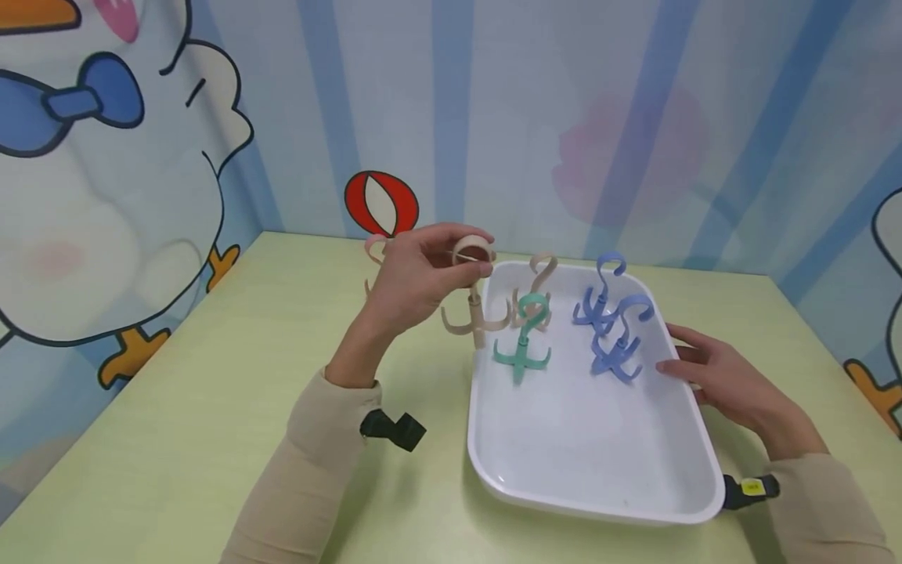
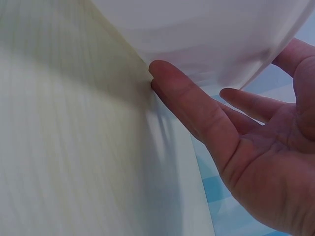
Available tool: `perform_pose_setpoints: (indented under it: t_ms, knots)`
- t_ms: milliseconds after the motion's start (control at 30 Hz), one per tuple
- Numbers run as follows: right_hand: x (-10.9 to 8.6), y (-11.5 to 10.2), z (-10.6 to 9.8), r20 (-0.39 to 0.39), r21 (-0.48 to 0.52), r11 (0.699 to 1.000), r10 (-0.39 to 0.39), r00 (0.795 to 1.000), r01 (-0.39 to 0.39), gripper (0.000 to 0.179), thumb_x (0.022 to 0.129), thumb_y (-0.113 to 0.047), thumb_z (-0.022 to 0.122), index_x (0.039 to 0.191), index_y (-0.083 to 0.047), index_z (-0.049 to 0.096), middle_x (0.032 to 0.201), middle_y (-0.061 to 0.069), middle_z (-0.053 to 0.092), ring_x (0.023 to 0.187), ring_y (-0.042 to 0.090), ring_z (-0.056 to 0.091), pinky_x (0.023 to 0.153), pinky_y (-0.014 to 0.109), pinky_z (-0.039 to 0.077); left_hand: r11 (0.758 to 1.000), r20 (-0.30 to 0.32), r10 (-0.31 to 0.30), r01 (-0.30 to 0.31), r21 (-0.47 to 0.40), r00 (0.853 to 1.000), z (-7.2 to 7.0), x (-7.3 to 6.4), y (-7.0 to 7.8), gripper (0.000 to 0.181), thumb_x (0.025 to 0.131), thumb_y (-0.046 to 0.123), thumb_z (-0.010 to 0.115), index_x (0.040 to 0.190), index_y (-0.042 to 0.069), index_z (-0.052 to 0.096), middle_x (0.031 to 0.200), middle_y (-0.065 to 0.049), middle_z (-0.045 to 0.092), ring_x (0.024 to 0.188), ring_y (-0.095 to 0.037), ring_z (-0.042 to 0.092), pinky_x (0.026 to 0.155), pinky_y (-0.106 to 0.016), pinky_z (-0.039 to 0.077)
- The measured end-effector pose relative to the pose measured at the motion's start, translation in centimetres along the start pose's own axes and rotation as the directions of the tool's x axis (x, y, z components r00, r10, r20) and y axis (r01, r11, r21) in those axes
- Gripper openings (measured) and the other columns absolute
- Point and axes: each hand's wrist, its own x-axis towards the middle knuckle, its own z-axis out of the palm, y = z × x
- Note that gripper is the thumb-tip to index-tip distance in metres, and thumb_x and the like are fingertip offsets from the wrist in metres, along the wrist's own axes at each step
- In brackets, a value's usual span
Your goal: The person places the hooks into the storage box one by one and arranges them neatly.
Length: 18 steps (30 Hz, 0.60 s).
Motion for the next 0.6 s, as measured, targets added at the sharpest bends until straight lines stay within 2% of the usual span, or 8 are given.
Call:
perform_pose_setpoints:
  t_ms: [167, 300, 600]
  knots:
    - [0.1, 0.0, 0.0, 0.001, 0.001, 1.000, 0.001, 1.000, -0.001, 0.086, 0.107, -0.030, 0.062, 0.170, -0.006, 0.009, 0.162, 0.040, 0.033, 0.115, 0.024, 0.072, 0.083, 0.043, 0.066, 0.998, 0.038, 0.006, -0.003, -0.055, 0.999, 0.6, -0.1, 0.2, 0.029, 0.094, 0.001, 0.076, 0.123, 0.000, 0.074, 0.103, -0.012, 0.078, 0.093, -0.024, 0.075, 0.085, -0.043, 0.065]
    - [0.1, 0.0, 0.0, 0.001, 0.006, 1.000, 0.000, 1.000, 0.000, 0.086, 0.107, -0.029, 0.063, 0.170, -0.006, 0.009, 0.162, 0.040, 0.033, 0.115, 0.024, 0.072, 0.084, 0.044, 0.066, 0.998, 0.073, 0.016, -0.011, -0.061, 0.997, 1.3, -0.2, 0.3, 0.028, 0.094, 0.000, 0.075, 0.122, -0.001, 0.073, 0.105, -0.015, 0.077, 0.092, -0.021, 0.075, 0.087, -0.045, 0.064]
    - [0.1, 0.1, 0.0, -0.005, -0.007, 1.000, 0.002, 1.000, -0.002, 0.086, 0.107, -0.030, 0.063, 0.170, -0.007, 0.009, 0.162, 0.039, 0.033, 0.117, 0.027, 0.071, 0.085, 0.044, 0.066, 1.000, 0.115, 0.018, -0.018, -0.006, 0.993, 3.1, -0.3, -0.1, 0.023, 0.095, 0.003, 0.074, 0.117, 0.004, 0.076, 0.105, -0.012, 0.076, 0.097, -0.035, 0.076, 0.086, -0.036, 0.063]
